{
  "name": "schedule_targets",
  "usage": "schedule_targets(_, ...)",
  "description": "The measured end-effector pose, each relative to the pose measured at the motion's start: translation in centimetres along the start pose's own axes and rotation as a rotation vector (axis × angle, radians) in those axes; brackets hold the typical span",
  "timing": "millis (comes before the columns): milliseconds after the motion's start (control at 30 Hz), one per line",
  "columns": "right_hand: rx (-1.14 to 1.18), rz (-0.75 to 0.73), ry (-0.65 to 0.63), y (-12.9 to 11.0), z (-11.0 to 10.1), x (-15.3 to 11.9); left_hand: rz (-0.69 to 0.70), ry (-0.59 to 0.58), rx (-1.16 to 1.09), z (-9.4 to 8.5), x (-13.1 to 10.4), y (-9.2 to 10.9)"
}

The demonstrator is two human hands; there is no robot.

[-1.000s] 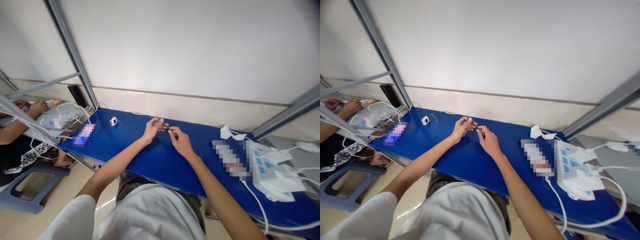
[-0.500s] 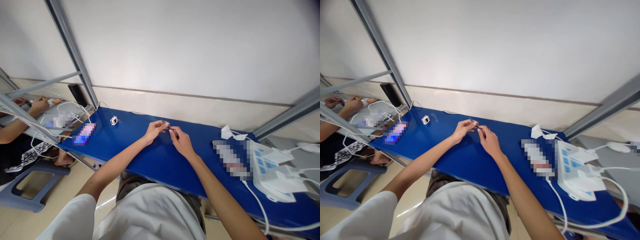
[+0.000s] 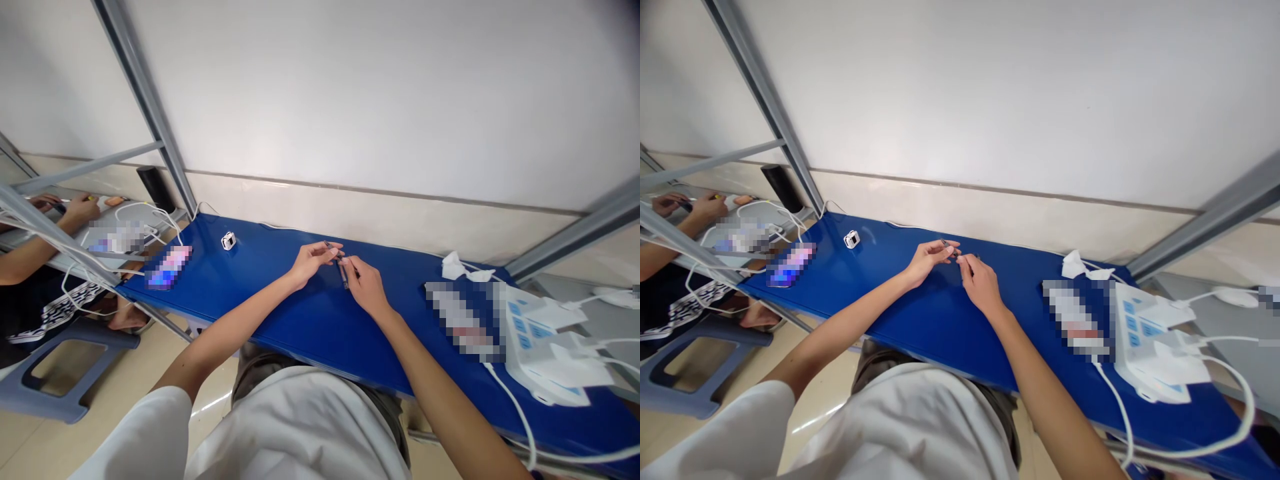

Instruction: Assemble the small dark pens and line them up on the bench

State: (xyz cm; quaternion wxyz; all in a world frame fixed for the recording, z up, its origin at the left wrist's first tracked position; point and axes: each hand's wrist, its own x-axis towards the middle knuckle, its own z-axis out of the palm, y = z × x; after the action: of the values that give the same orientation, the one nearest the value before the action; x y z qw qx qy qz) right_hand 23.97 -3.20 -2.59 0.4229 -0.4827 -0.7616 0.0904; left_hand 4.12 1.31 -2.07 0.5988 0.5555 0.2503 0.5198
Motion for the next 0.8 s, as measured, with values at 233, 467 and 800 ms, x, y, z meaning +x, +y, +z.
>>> schedule_targets(233,0.083,0.059,0.026,0.08,0.24,-0.08,0.0,-0.008,-0.018,0.19,-0.05,0.27)
schedule_targets(467,0.022,0.033,0.017,0.32,0.32,-0.03,-0.006,-0.017,-0.019,0.39,-0.17,0.44)
schedule_targets(800,0.028,0.034,0.012,0.38,0.31,0.0,-0.01,-0.039,-0.024,0.4,-0.23,0.58)
